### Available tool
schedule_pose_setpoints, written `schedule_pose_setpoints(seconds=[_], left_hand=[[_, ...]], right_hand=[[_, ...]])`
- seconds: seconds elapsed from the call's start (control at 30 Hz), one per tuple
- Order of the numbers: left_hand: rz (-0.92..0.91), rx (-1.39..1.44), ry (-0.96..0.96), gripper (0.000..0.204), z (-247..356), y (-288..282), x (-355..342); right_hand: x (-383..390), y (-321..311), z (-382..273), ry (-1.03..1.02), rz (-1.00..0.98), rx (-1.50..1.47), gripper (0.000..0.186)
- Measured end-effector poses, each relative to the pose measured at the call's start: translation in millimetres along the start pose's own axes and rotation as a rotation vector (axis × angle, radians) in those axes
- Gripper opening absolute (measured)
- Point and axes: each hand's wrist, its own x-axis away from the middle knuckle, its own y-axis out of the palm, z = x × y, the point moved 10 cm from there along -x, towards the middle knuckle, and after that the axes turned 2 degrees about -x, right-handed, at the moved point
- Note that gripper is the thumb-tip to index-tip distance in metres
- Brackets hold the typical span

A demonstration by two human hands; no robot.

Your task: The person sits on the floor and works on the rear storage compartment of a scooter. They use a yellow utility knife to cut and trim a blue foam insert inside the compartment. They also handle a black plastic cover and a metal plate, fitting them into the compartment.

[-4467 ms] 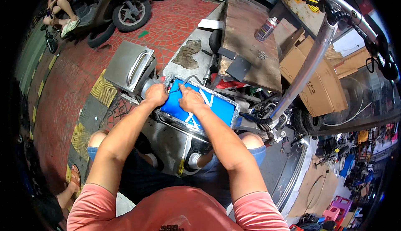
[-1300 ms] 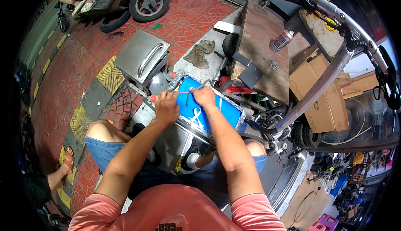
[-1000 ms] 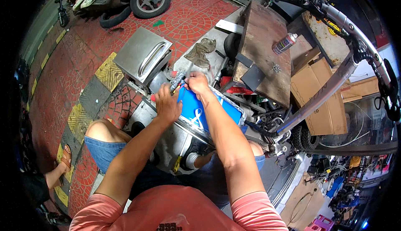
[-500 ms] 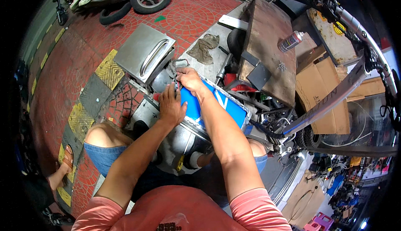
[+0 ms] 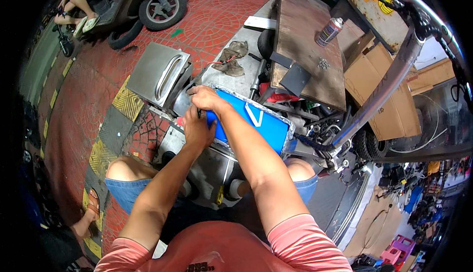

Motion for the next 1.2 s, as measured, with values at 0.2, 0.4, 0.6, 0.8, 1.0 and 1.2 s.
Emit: schedule_pose_setpoints(seconds=[0.2, 0.4, 0.6, 0.8, 1.0, 1.2], left_hand=[[0.070, 0.048, 0.017, 0.059, -2.9, 0.5, 1.5], [0.219, 0.281, 0.011, 0.030, -28.2, -14.9, -18.4], [0.102, 0.180, 0.179, 0.025, -28.6, -50.5, -64.2], [-0.078, 0.111, 0.225, 0.030, -36.1, -41.2, -84.4], [0.101, 0.297, 0.131, 0.027, -47.2, -41.3, -71.8], [0.236, 0.426, -0.106, 0.022, -50.1, -53.4, -62.4]], right_hand=[[1.5, 0.7, 13.4, 0.043, -0.068, -0.281, 0.052], [-6.6, -0.8, 25.6, 0.013, -0.056, -0.454, 0.047], [-6.8, -2.1, 29.3, -0.003, -0.047, -0.521, 0.047], [3.1, -17.2, 40.9, 0.005, 0.121, -0.490, 0.043], [31.4, -21.5, 34.7, -0.046, 0.327, 0.161, 0.040], [32.5, -17.2, 11.3, -0.029, 0.382, 0.266, 0.024]])
